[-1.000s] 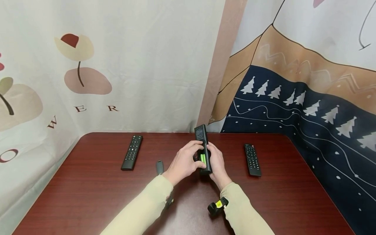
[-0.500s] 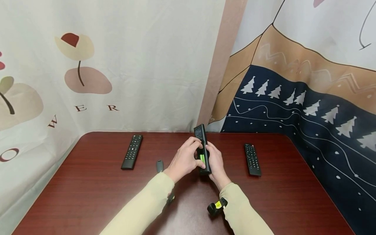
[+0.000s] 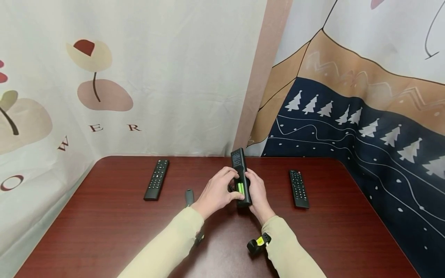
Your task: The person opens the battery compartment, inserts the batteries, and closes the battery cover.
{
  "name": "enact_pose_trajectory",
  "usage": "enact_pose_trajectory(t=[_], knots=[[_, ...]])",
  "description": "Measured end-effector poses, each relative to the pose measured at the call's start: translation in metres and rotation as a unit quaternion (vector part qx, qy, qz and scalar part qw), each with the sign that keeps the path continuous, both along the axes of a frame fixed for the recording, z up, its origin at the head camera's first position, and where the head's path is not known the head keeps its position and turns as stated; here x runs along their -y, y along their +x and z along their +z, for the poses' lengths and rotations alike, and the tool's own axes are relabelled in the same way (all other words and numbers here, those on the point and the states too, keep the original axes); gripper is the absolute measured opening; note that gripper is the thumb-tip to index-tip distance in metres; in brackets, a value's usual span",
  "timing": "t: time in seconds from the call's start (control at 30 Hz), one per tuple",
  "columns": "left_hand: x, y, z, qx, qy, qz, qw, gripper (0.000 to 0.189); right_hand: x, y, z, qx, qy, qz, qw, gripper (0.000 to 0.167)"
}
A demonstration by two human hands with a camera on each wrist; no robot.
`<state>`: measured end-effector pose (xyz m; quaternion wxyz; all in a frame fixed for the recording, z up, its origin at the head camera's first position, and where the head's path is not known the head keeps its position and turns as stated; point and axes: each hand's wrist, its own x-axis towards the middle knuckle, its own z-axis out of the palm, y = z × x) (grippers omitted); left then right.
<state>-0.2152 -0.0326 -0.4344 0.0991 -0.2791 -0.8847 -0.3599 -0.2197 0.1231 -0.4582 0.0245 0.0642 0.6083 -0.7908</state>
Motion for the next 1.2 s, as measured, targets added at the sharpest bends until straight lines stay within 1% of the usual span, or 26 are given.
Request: enact_pose_trajectory(t=[0.17,0.43,0.57,0.73,0.93,1.07,1.2], knots=[[0.004,0.001,-0.003,-0.016,-0.002,0.004,0.9999,0.046,-0.001,0.0,0.0,0.005,0.005,0.002,1.0,0.045],[0.011,0.002,-0.005,-0.024,-0.009,0.0,0.9997,0.045,-0.002,-0.001,-0.001,0.006,0.001,0.003,1.0,0.045],[0.016,0.001,-0.007,-0.033,-0.02,0.009,0.9992,0.047,-0.002,-0.001,-0.001,0.004,-0.013,0.008,0.9999,0.045],[0.022,0.001,-0.008,-0.032,-0.026,0.021,0.9989,0.051,-0.003,-0.002,-0.001,0.005,-0.026,0.008,0.9996,0.045],[0.028,0.0,-0.01,-0.034,-0.03,0.023,0.9987,0.049,-0.004,-0.002,-0.002,0.011,-0.017,0.004,0.9998,0.046],[0.032,-0.002,-0.011,-0.043,-0.04,0.03,0.9978,0.048,-0.004,-0.002,-0.002,0.015,-0.015,0.004,0.9998,0.046],[0.037,-0.003,-0.012,-0.045,-0.045,0.038,0.9973,0.047,-0.004,-0.002,-0.001,0.011,-0.008,0.01,0.9998,0.047]])
